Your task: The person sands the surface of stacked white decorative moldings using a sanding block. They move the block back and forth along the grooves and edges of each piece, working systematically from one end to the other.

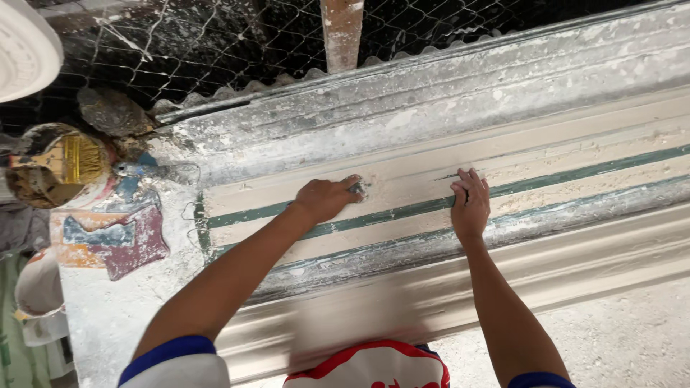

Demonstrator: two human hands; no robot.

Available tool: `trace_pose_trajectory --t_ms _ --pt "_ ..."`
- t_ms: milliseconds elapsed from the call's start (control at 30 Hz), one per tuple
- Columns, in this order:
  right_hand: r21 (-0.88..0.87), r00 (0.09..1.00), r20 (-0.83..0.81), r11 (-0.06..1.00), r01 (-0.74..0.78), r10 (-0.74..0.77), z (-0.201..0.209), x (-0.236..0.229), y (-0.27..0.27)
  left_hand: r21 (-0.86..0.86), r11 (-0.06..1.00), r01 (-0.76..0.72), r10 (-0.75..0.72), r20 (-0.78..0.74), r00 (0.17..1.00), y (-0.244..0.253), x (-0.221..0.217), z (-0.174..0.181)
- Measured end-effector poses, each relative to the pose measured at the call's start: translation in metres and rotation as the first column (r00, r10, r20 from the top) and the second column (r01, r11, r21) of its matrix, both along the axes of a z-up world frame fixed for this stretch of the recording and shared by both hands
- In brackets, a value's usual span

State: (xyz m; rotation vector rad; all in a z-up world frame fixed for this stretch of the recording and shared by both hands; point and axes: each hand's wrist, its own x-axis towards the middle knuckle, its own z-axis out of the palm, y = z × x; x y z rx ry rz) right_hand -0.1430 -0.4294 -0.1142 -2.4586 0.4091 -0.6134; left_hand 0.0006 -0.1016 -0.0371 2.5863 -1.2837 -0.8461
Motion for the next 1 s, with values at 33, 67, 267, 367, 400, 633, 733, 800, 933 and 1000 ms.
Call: trace_pose_trajectory --t_ms 33,67,267,367,400,633,733,800,933,1000 --pt "0.007 1.0 -0.021 1.0 0.006 -0.006 -0.001 -0.002 0.001 0.051 0.999 -0.009 0.011 -0.026 1.0 0.019 0.0 0.005" --pt "0.002 0.999 -0.032 1.0 0.011 -0.011 -0.002 -0.001 0.001 0.154 0.987 -0.049 0.062 -0.081 0.995 0.034 -0.003 0.01" --pt "-0.025 0.996 -0.068 0.998 0.054 -0.056 -0.006 -0.002 0.0 0.341 0.93 -0.137 0.18 -0.1 0.979 0.108 -0.007 0.049" --pt "-0.028 1.0 0.005 0.999 0.02 -0.02 -0.005 0.001 0.005 0.385 0.88 -0.279 0.386 -0.237 0.891 0.061 -0.013 0.035" --pt "-0.028 1.0 0.0 0.999 0.017 -0.017 -0.003 0.001 0.005 0.191 0.978 -0.081 0.096 -0.072 0.993 0.04 -0.016 0.028" --pt "-0.113 0.999 -0.032 0.994 -0.004 0.0 0.004 0.001 0.005 0.209 0.974 0.091 -0.087 -0.027 0.996 0.061 -0.015 0.016" --pt "-0.219 0.997 -0.082 0.976 -0.022 0.004 0.002 0.004 0.005 0.097 0.995 0.033 -0.04 0.07 0.997 0.081 -0.013 0.018" --pt "-0.235 0.995 -0.103 0.972 -0.019 -0.005 0.002 0.005 0.004 0.082 0.994 0.069 -0.073 0.047 0.996 0.055 -0.015 0.011" --pt "-0.251 0.995 -0.096 0.967 -0.036 0.012 0.008 0.003 0.005 -0.037 0.978 0.205 -0.196 0.165 0.966 -0.059 -0.022 -0.013" --pt "-0.267 0.996 -0.084 0.963 -0.032 0.01 0.009 0.007 0.007 -0.005 0.981 0.193 -0.191 0.122 0.974 -0.074 -0.022 -0.015"
